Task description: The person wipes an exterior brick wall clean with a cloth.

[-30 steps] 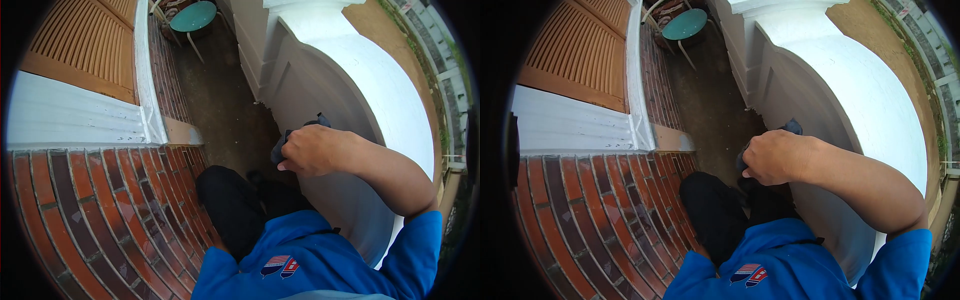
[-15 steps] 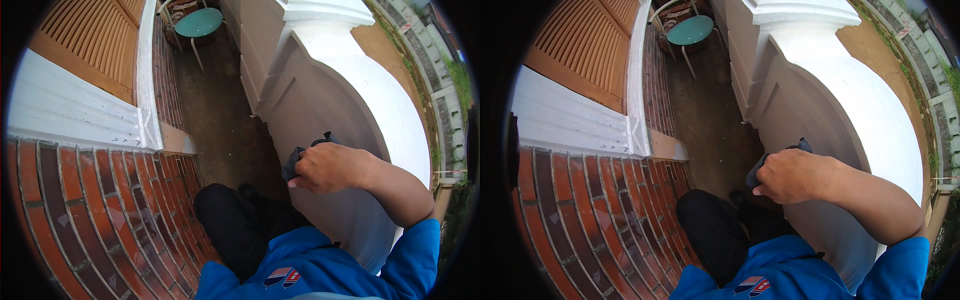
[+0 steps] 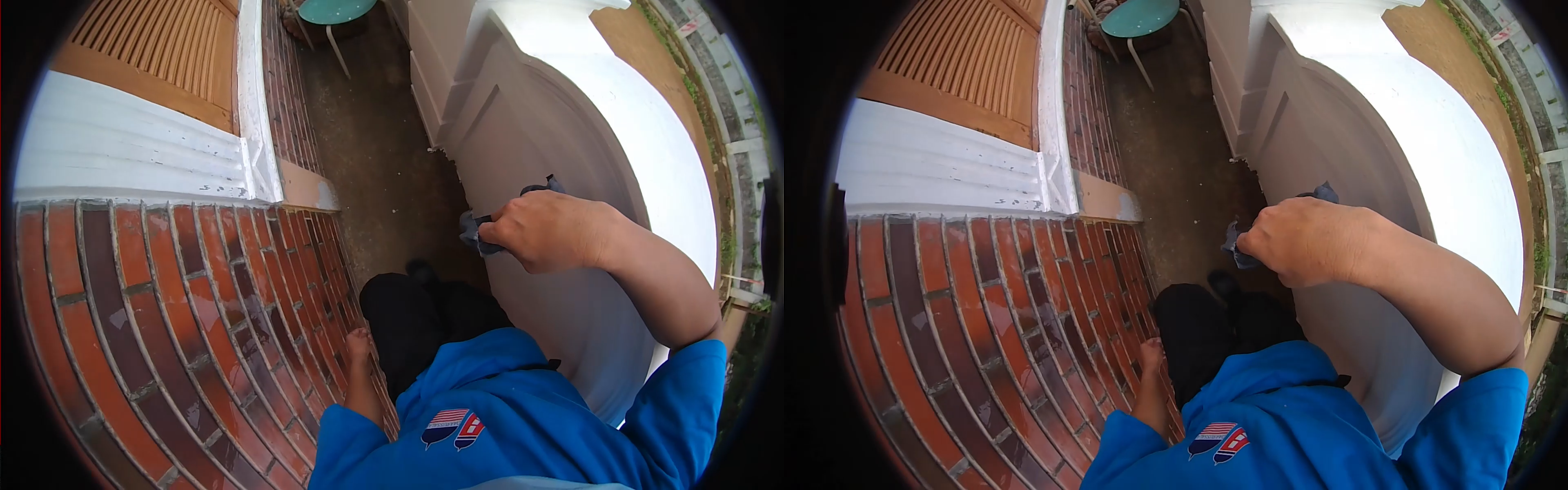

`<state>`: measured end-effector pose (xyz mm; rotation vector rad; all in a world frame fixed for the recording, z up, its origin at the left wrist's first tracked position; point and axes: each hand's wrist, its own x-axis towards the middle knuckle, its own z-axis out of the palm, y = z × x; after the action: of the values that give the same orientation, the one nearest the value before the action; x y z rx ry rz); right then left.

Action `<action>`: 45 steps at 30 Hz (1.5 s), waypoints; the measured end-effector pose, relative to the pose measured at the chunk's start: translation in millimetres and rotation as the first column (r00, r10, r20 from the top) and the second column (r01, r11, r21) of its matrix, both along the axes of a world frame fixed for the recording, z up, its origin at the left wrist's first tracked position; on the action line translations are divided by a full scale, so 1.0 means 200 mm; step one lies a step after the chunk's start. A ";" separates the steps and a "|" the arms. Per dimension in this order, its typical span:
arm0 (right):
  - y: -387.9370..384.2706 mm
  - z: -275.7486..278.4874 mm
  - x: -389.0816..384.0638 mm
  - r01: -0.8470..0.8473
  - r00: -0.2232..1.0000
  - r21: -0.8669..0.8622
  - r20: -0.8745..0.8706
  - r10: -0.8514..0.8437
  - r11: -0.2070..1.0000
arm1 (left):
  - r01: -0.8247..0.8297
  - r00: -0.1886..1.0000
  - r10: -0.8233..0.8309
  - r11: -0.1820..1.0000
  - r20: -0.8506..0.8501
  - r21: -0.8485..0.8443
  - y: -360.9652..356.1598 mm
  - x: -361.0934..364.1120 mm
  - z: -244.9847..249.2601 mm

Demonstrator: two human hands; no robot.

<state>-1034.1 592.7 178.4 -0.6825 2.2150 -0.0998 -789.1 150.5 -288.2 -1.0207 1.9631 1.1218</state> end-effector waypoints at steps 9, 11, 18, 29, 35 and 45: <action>0.00 -0.04 0.04 0.007 0.999 -0.064 -0.043 -0.010 0.998 | 0.050 0.995 -0.041 0.994 -0.094 0.097 0.13 -0.24 0.41; -0.01 -0.05 0.05 -0.003 0.999 -0.054 -0.046 0.000 0.999 | 0.139 0.984 -0.127 0.986 -0.126 0.096 0.16 -0.16 0.41; -0.06 -0.03 0.06 -0.003 1.000 -0.028 -0.020 0.002 1.000 | 0.366 0.892 -0.368 0.929 -0.265 -0.059 0.16 -0.06 0.34; -0.07 -0.02 0.06 0.014 1.000 -0.103 -0.021 -0.016 0.995 | 0.261 0.944 -0.229 0.958 -0.238 0.116 0.04 -0.31 0.36; -0.05 -0.06 0.05 0.053 0.999 -0.085 0.001 -0.053 0.995 | 0.507 0.847 -0.508 0.860 -0.155 -0.048 0.17 -0.33 0.51; 0.07 -0.08 -0.03 0.145 0.981 -0.037 -0.124 -0.149 0.989 | 0.556 0.818 -0.553 0.831 -0.157 -0.026 0.15 -0.64 0.54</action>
<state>-1039.3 606.8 161.8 -0.5530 2.3891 -0.1667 -916.9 179.5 -180.6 -0.2971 2.1666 0.8997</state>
